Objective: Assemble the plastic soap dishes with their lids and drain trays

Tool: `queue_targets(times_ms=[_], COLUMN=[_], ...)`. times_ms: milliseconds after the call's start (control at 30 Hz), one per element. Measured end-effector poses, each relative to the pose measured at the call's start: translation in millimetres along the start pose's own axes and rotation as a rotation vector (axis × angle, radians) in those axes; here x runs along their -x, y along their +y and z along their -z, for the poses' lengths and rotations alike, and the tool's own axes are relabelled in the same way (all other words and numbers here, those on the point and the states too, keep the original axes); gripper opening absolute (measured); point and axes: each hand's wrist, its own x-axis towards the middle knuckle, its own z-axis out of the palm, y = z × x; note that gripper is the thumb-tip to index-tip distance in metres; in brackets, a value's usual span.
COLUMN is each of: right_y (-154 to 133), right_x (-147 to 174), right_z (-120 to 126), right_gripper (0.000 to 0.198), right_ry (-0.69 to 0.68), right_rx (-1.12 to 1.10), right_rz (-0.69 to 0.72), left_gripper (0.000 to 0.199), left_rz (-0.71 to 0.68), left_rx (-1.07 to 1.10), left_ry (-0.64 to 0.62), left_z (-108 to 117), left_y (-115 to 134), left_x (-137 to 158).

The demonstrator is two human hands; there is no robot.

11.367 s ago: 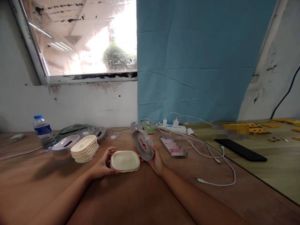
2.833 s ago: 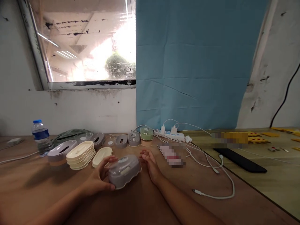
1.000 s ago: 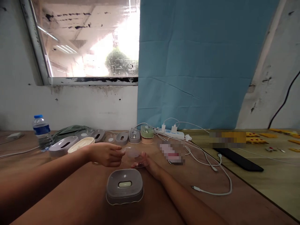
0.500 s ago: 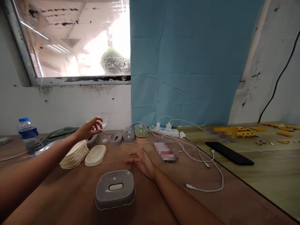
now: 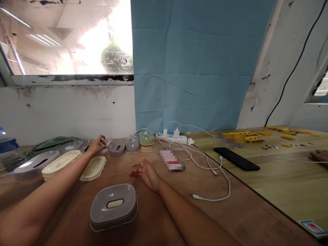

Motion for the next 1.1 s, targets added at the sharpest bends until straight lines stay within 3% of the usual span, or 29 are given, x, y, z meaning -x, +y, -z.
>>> queue_targets(times_ms=[233, 767, 1100], right_y=[0.3, 0.0, 0.0], right_x=[-0.3, -1.1, -0.8], right_z=[0.2, 1.9, 1.0], right_gripper=[0.05, 0.046, 0.044], right_ry=[0.012, -0.004, 0.006], right_rx=[0.004, -0.017, -0.006], right_rz=[-0.001, 0.0, -0.002], left_gripper=[0.043, 0.039, 0.046], left_rz=[0.067, -0.008, 0.034], left_rx=[-0.078, -0.178, -0.286], left_ry=[-0.067, -0.156, -0.194], left_z=[-3.2, 7.4, -3.2], left_y=[-1.0, 1.5, 0.0], left_x=[6.3, 17.8, 12.1])
